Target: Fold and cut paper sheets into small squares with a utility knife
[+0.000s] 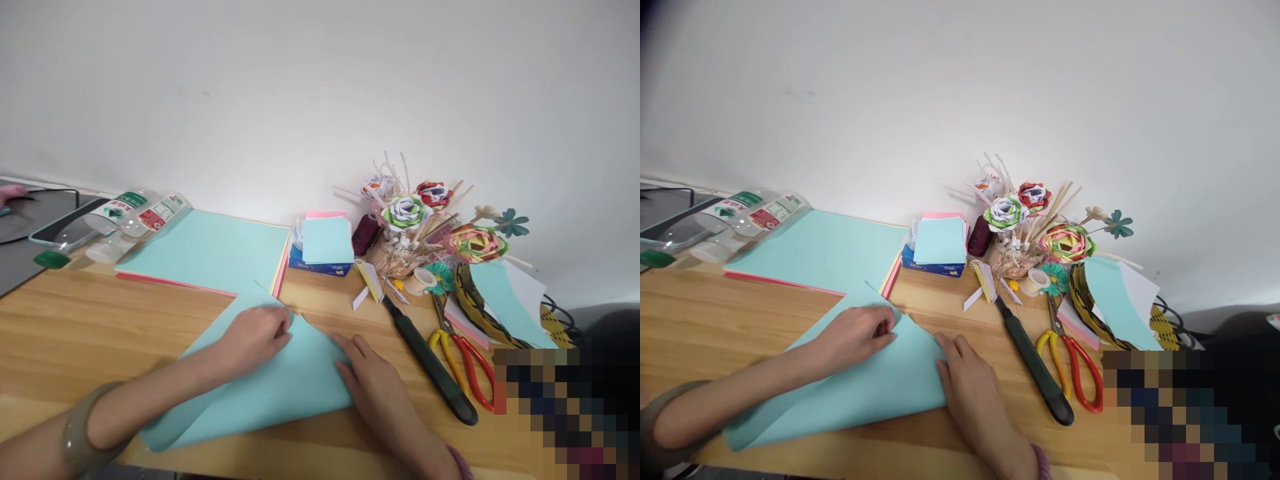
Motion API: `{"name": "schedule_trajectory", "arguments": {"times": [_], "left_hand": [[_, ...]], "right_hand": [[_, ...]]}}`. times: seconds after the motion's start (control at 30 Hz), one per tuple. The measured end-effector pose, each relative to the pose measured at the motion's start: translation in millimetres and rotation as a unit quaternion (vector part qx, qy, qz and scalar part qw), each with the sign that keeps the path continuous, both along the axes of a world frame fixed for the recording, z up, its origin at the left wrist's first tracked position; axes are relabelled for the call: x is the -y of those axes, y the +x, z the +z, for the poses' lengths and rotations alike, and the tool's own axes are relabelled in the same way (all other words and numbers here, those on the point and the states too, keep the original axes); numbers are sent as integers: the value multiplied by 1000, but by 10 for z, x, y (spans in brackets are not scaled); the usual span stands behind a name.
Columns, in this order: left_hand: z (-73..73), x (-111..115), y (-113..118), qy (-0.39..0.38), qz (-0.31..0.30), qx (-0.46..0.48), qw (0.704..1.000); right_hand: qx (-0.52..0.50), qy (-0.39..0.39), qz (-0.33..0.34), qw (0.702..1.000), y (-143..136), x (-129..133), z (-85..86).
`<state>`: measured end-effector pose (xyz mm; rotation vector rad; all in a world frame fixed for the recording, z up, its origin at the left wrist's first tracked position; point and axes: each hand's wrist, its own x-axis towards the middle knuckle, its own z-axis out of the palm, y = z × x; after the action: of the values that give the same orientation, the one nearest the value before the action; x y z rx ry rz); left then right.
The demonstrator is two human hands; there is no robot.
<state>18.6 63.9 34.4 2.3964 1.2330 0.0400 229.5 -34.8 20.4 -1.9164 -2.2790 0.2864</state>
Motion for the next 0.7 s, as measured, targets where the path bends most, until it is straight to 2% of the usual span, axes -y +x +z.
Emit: {"name": "schedule_trajectory", "arguments": {"times": [0.17,0.33,0.57,0.7], "left_hand": [[-104,-17,-84,-24,-3,64,998],[-161,-29,-138,-26,-36,87,995],[-299,-54,-182,53,-74,108,990],[-325,-55,-179,99,-85,111,985]], "right_hand": [[-31,-32,37,998,45,-36,59],[-52,-70,71,994,86,-97,98],[-87,-84,64,991,97,-154,81],[-87,-77,60,991,100,-159,64]]}}
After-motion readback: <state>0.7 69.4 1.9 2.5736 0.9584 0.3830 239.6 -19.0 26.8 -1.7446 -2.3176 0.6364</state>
